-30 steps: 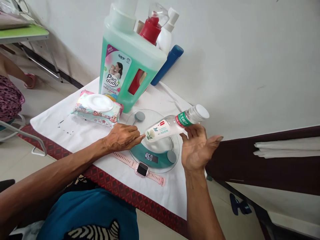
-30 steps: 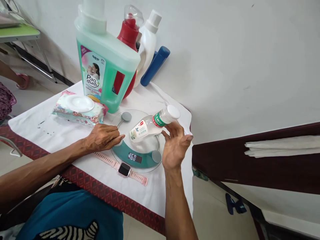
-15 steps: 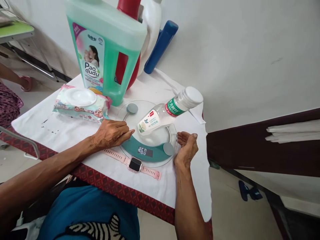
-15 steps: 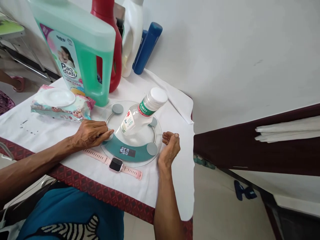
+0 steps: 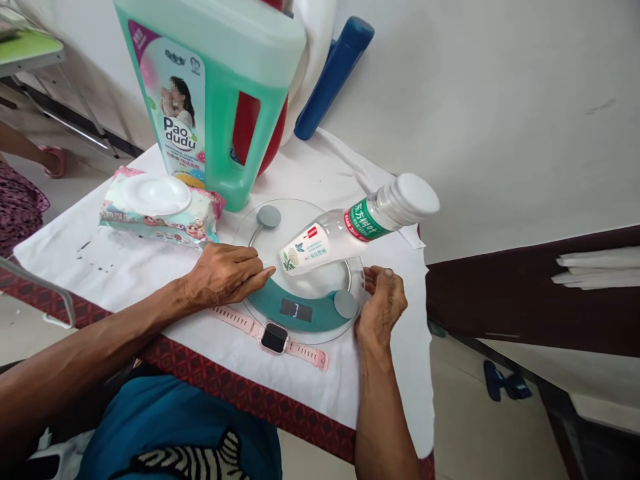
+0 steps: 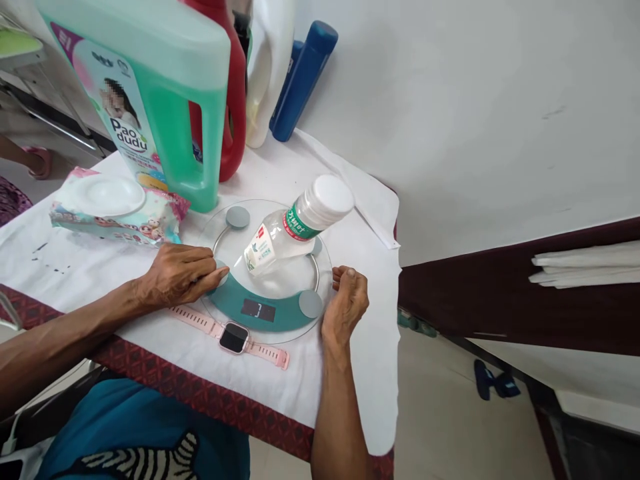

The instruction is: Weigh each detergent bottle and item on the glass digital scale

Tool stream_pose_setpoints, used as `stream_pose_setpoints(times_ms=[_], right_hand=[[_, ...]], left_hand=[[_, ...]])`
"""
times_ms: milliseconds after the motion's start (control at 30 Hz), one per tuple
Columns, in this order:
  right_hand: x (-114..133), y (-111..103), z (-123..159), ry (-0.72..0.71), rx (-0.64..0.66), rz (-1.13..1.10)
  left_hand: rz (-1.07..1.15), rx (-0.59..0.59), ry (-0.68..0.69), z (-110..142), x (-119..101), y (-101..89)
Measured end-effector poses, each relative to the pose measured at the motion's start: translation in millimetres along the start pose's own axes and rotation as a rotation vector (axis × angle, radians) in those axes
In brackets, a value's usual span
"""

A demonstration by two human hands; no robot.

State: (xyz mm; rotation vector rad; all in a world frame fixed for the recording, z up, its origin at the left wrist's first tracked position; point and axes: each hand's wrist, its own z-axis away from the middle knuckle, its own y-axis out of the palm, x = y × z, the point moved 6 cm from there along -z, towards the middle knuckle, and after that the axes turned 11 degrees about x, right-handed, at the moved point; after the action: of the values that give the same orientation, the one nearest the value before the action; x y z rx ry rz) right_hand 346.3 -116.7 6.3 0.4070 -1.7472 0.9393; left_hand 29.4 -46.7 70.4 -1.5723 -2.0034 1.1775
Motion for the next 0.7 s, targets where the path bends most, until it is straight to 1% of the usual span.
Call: stream_pose_setpoints(times_ms=[333,700], right_hand=[[-1.3,-0.8,-0.3,0.014,0.001,0.053],[-3.2,-1.8,-1.1,0.02,-0.004,0.048]], left_hand=[[-0.007,-0.01,0.009,-0.4,-1.5,-1.7],[-0.003,-0.021,0.018,-0.6,-2.2,-0.3]])
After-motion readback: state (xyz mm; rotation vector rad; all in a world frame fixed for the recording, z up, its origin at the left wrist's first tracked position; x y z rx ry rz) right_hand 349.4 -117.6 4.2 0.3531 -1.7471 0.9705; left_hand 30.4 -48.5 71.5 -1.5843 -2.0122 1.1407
